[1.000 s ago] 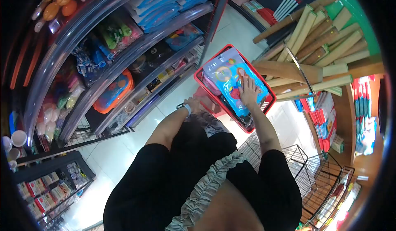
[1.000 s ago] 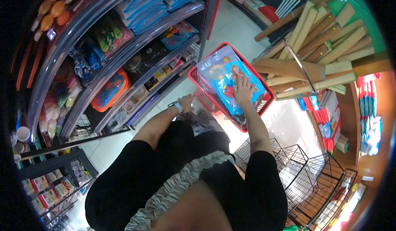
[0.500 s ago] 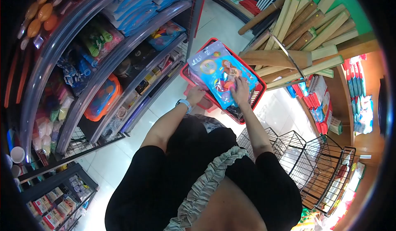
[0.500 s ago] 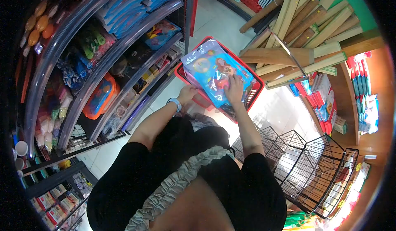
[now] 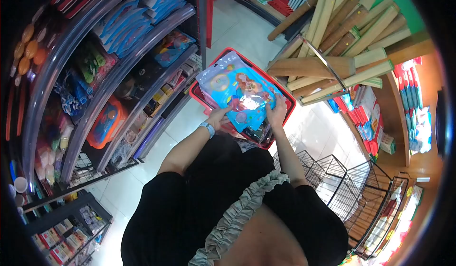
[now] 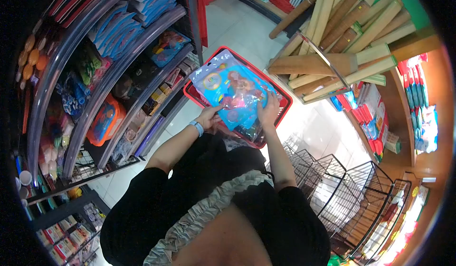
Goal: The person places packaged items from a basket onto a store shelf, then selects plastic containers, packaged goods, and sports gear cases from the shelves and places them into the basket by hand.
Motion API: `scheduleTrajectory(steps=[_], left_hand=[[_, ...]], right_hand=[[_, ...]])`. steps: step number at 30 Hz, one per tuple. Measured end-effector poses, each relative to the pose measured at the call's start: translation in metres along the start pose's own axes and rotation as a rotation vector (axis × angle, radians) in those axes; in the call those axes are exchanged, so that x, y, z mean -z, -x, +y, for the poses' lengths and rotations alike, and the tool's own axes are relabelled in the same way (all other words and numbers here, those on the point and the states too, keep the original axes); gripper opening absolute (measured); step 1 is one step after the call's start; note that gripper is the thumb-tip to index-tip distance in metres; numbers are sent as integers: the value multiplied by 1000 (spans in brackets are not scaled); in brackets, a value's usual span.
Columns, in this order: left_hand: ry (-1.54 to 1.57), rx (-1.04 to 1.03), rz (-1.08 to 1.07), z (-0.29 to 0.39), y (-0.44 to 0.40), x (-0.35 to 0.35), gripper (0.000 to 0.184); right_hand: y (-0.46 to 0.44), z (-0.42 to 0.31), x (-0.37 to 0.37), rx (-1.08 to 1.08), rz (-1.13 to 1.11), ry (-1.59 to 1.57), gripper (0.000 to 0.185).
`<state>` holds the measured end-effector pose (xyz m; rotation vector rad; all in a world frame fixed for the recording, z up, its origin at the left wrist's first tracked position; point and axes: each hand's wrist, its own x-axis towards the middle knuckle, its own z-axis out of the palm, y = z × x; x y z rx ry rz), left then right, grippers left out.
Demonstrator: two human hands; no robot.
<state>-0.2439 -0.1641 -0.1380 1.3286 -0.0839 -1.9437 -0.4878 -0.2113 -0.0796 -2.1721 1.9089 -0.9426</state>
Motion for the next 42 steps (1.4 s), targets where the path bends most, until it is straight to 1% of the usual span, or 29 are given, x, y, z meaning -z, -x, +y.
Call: scheduleTrajectory(steps=[1,3,4,5,6,7,8,11,15,16,19,21,23,24,26,28,29,31,33,34,37,40,42], left_hand=[[17,13,4,0,-2,1,26],[71,3,-16,0,-1,4,26],[104,-21,-43,2,2,2,27],[133,-42,-70,4,4,0,28],[169,-69,-118,11,13,-5,31],[139,-116,-135,19,22,-9,33],[105,-161,-154,28,31,-15,34],[85,-280,-172,50,52,-25,37],[104,-387,-140,81,93,-23,39],[89,-420,-133,86,101,-18,40],[57,-508,-106,109,121,5,40],[57,-538,-65,127,130,23,40],[60,-572,-29,141,121,50,38],[49,-597,-10,149,117,63,38],[31,-656,38,166,113,82,39],[34,-685,31,185,108,103,38],[38,-700,27,196,106,112,38],[68,-634,56,222,103,125,35],[56,-537,95,246,93,141,29],[148,-603,162,253,84,144,27],[-104,-804,286,268,13,194,33],[-220,-831,424,274,-36,226,31],[-257,-804,479,279,-50,237,30]], right_hand=[[-6,1,-2,10,-21,-21,54],[-10,0,-1,-292,-173,-277,48],[-14,-3,-2,-187,-95,-278,49],[-16,-2,3,-379,-185,-453,45],[-18,-2,1,-468,-201,-631,43],[-23,-4,3,-560,-214,-807,40],[-29,-5,7,-675,-270,-824,37],[-40,2,4,-740,-395,-1127,38],[-56,-34,9,-779,-434,-1137,32],[-60,-49,12,-779,-453,-1150,28],[-69,-77,-10,-654,-451,-1233,30],[-78,-96,-29,-660,-517,-1211,29],[-85,-118,-50,-674,-578,-1193,28],[-92,-140,-51,-645,-581,-1245,27],[-104,-160,-72,-671,-637,-1259,27],[-119,-179,-89,-689,-706,-1279,25],[-126,-189,-99,-682,-693,-1271,25],[-144,-211,-121,-665,-666,-1255,25],[-165,-224,-144,-612,-704,-1213,34],[-174,-230,-155,-588,-722,-1190,39],[-191,-251,-188,-693,-621,-1283,53],[-187,-251,-224,-748,-604,-1165,61],[-173,-244,-236,-746,-761,-1141,61]])
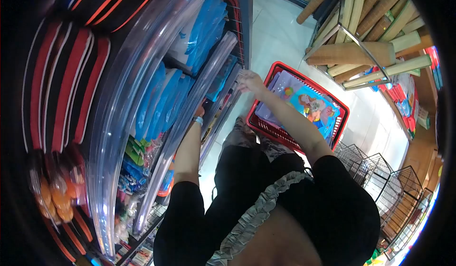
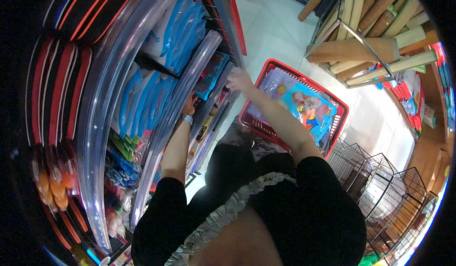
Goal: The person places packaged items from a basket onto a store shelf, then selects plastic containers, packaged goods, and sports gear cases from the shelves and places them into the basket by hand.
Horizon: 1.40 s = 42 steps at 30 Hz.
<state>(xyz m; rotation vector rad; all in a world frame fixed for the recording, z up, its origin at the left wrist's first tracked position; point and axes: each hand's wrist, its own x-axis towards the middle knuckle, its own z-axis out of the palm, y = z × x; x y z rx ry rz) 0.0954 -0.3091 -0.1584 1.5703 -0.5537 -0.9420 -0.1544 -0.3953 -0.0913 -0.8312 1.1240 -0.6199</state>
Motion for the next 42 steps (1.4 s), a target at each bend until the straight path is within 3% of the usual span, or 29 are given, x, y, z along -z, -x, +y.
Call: scheduleTrajectory(steps=[5,13,15,19,20,23,24,26,27,28,29,32,36,39,42], left_hand=[[-83,45,12,-6,-19,5,28],[-191,41,3,-17,-24,2,26],[-222,29,-4,-23,-22,-2,26],[-331,-32,24,-26,-22,-9,26],[-428,-87,68,-26,-20,-10,26],[-845,-330,253,-14,6,-21,26],[-907,-414,253,-8,20,-29,26],[-763,-521,40,-5,49,-54,27],[-284,-563,-261,-3,66,-75,20],[-114,-193,-482,-30,70,-83,21],[-473,-404,-587,-27,90,-95,28],[-566,1,-821,-47,121,-125,52],[-486,294,-744,-30,150,-155,67],[-726,51,-684,-68,137,-155,69],[-549,352,-676,-20,155,-163,69]], right_hand=[[23,36,10,-118,-187,117,44],[80,46,37,-28,-113,90,29],[96,44,49,-36,-28,110,27],[136,42,87,187,212,197,21],[144,47,101,140,303,197,19],[168,67,151,435,680,349,19],[179,71,167,413,773,308,21],[203,77,195,403,988,368,27],[212,79,206,419,1110,471,30],[221,80,213,333,1180,507,40],[228,83,219,244,1247,542,51],[234,95,235,238,1101,91,60],[246,82,231,99,1027,-110,63],[248,85,239,10,929,-156,51],[246,81,232,-19,705,-280,35]])
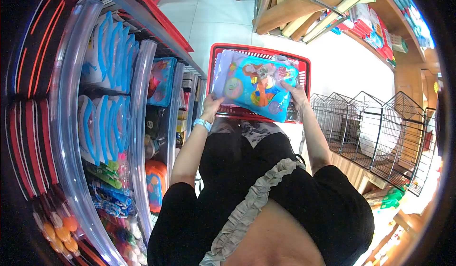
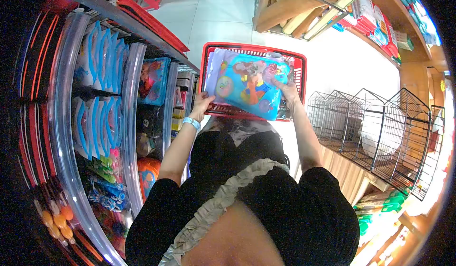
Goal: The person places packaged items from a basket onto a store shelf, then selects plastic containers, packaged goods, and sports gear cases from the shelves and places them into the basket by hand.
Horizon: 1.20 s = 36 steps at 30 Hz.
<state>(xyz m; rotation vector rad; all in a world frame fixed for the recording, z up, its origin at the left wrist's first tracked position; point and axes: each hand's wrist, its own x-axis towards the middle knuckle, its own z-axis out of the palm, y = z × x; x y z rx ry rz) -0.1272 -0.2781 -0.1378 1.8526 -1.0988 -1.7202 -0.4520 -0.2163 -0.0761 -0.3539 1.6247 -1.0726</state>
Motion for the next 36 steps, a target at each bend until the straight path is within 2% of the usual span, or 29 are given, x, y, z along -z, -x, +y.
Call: scheduleTrajectory(steps=[3,4,6,7,9,12,15,17,21,22,26,30,31,32,34,35,36], left_hand=[[267,93,-33,-11,-4,2,62],[378,133,-60,-11,-1,5,60],[548,234,-100,-8,10,7,51],[541,323,-200,-4,17,10,54],[477,358,-463,7,38,15,58],[423,281,-732,18,59,22,64],[525,186,-773,6,63,27,61],[712,157,-700,6,75,35,58],[1180,36,-410,3,95,58,51],[1266,0,-379,3,98,67,49],[1462,-29,-273,-7,93,104,53],[1402,-230,-174,2,90,158,51],[1364,-223,-80,-47,51,183,46],[1319,-324,29,-58,42,203,47],[1216,-459,243,-66,26,236,48],[1168,-463,310,-64,16,247,47],[1122,-437,364,-62,7,257,47]], right_hand=[[1,-7,2,-100,-181,-1,29],[19,-22,-16,-52,-162,-111,24],[32,-41,-32,-20,-214,-195,30],[37,-49,-38,4,-239,-177,33],[62,-72,-61,67,-258,-214,37],[58,-73,-77,97,-362,-207,24],[78,-94,-111,66,-432,-178,23],[87,-101,-134,56,-436,-140,24],[90,-103,-174,-8,-593,-134,24],[88,-101,-183,-73,-660,-161,29],[79,-88,-234,-126,-785,-33,24],[65,-80,-281,-69,-853,-6,25],[56,-72,-294,-67,-874,-39,25],[46,-66,-305,-64,-895,-71,26],[25,-62,-321,-3,-914,181,30],[11,-57,-329,24,-920,306,33],[-27,-22,-342,-28,-943,287,42]])
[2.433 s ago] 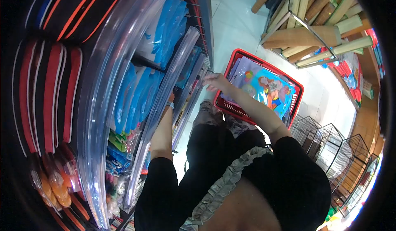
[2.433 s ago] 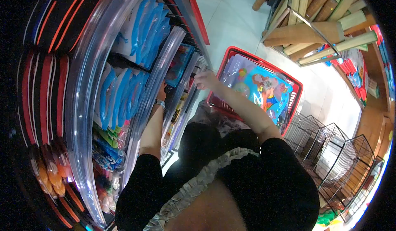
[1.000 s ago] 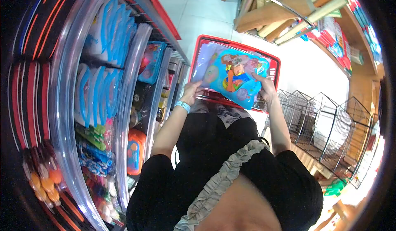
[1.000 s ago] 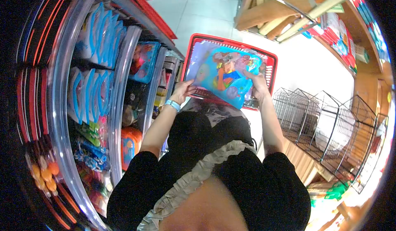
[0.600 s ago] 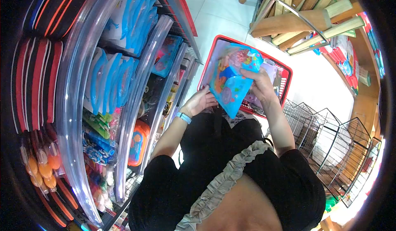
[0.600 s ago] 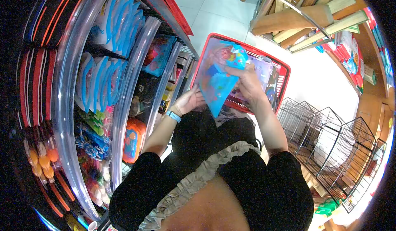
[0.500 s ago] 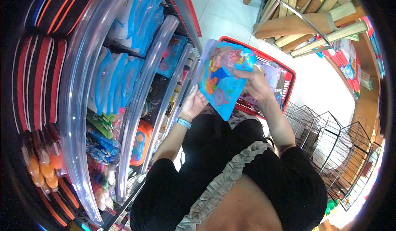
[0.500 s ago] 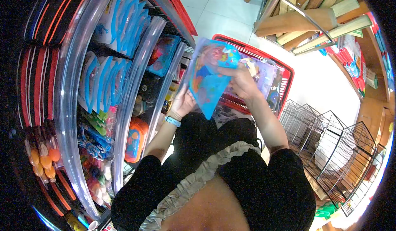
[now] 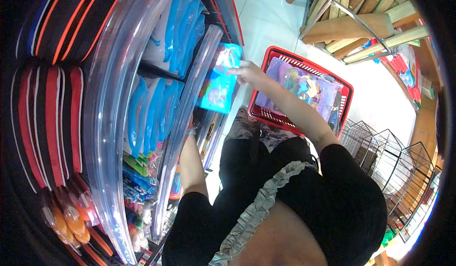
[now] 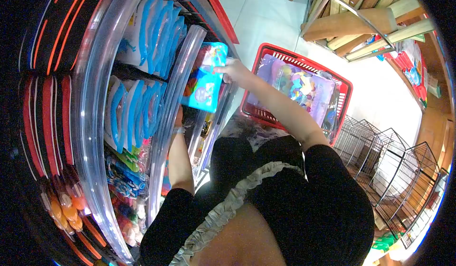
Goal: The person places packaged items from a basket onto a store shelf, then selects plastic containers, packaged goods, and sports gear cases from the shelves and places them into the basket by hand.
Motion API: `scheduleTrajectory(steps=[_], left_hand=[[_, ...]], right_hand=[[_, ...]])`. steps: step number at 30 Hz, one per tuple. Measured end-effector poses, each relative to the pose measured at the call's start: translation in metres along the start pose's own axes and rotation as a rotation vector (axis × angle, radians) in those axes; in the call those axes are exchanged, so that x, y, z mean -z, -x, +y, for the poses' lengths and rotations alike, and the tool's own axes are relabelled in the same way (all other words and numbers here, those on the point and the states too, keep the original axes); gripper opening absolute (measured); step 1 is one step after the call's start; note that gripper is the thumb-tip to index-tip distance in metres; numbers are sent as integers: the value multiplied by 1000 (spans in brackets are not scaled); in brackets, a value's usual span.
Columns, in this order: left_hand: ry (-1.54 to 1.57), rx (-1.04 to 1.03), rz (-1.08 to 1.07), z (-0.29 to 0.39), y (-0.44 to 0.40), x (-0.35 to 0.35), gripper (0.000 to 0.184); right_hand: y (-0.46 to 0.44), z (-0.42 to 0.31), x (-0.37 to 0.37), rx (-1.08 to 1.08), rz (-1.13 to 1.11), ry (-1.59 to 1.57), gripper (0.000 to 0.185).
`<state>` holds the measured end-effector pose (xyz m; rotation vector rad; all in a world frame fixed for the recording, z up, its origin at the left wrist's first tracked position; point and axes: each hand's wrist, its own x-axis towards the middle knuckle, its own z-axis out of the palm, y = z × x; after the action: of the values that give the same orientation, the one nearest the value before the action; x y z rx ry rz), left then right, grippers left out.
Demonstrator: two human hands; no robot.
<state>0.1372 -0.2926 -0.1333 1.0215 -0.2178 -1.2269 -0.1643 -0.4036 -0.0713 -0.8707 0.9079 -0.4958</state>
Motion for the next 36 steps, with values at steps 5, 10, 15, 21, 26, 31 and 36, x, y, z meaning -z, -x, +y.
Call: scheduleTrajectory(steps=[5,10,15,21,26,31,36], left_hand=[[-212,36,168,-28,-21,15,46],[-353,39,263,-43,-18,19,44],[-474,21,293,-41,-25,18,43],[-597,0,309,-40,-26,11,41],[-646,16,326,-42,-7,-25,40],[-465,320,236,-85,6,0,24],[-641,460,-157,-120,73,-52,29]], right_hand=[[-39,47,-1,-184,91,-92,52],[-48,67,-17,-145,144,-201,42],[-60,58,-37,-183,116,-111,42],[-57,60,-32,-143,205,-79,28],[3,73,5,-42,258,22,26],[103,75,82,238,590,459,30],[201,87,150,374,1345,668,44]])
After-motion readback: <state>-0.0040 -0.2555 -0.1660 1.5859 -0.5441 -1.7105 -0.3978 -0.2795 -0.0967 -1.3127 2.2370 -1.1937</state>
